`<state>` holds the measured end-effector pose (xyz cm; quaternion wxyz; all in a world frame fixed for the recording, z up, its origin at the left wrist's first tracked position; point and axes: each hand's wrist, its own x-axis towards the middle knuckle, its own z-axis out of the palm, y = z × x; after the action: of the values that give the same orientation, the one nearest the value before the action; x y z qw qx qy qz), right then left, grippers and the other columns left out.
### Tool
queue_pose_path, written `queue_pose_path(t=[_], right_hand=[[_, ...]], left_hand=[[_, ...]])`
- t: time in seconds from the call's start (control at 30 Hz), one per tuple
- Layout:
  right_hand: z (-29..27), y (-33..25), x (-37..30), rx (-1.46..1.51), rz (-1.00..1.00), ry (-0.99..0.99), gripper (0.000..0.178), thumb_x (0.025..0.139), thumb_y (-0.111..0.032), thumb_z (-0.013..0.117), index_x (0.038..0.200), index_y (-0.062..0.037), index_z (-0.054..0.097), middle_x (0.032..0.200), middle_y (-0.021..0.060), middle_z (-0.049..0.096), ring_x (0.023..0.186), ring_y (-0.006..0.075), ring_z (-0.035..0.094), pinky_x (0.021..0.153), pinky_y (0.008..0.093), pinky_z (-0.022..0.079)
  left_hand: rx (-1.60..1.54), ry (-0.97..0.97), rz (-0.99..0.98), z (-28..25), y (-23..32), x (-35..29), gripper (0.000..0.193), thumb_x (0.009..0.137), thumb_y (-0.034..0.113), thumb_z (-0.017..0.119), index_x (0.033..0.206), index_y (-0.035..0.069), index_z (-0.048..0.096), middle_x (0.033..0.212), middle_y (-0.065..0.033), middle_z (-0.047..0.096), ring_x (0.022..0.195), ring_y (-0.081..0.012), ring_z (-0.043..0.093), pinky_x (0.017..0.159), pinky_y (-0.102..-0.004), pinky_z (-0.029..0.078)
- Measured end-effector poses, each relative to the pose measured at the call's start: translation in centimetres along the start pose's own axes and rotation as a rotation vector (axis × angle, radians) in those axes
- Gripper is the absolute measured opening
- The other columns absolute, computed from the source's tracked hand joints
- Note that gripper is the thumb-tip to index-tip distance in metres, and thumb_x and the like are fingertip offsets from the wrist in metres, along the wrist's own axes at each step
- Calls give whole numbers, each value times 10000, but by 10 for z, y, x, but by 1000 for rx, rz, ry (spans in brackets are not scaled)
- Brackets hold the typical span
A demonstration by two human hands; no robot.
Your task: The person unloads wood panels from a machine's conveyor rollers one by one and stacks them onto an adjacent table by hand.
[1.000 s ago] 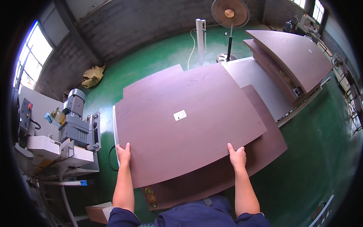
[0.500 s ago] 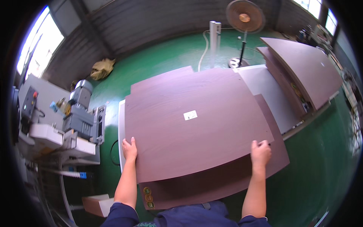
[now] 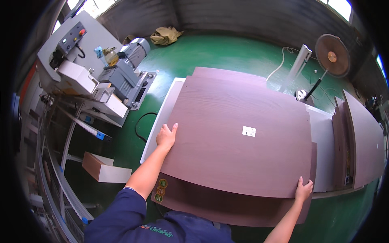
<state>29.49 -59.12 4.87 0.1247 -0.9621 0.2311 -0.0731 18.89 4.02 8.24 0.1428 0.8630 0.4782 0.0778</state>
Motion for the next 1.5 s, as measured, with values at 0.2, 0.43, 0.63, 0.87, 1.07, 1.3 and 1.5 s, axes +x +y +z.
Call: queue_pose_path(t=[0.2,0.43,0.63,0.87,1.07,1.3,1.5], right_hand=[[-3,27,6,8,-36,-27,713,776,-518,641,1204,34,499,1165,248,544,1036,395,540,880,463,452],[-38,9,-8,-24,65,-200,845,692,-667,622,1177,21,550,1194,292,521,1096,423,501,932,522,408],[-33,-1,-9,-203,119,-98,808,712,-639,620,1181,14,532,1193,294,501,1105,438,475,920,542,399],[-14,-32,-63,-156,-180,189,679,741,-522,650,1161,-8,509,1140,256,483,1071,430,450,881,561,385],[-10,-93,-213,32,-740,413,417,751,-331,697,1028,-42,584,1014,162,567,960,352,534,809,488,439],[-40,-189,-325,233,-1017,34,406,753,-266,694,1034,10,595,1074,225,588,1025,386,544,897,479,422],[-52,-247,-375,244,-1128,14,425,757,-236,687,1086,14,586,1057,228,596,1031,386,539,908,473,414]], left_hand=[[-64,-30,23,5,9,2,644,856,617,415,1067,14,499,927,-229,628,852,-394,625,734,-506,486],[-169,-102,-66,-4,3,0,605,855,564,484,1183,55,473,1002,-169,636,914,-342,629,785,-446,505],[-258,-266,-40,-22,3,0,627,853,550,500,1240,59,446,1082,-173,614,1002,-315,605,824,-432,492],[-407,-367,93,-10,-70,-6,688,845,602,461,1244,42,475,1185,-185,572,1092,-347,552,907,-421,445],[-617,-231,-78,14,-213,-68,437,862,448,556,1087,74,553,1001,-133,651,916,-264,626,783,-365,485],[-239,-655,-578,54,-429,-233,475,836,369,520,1144,15,586,1195,-219,559,1131,-355,530,929,-440,428],[-285,-861,-499,70,-486,-319,526,819,463,550,943,-33,672,874,-205,661,858,-285,633,773,-389,471]])
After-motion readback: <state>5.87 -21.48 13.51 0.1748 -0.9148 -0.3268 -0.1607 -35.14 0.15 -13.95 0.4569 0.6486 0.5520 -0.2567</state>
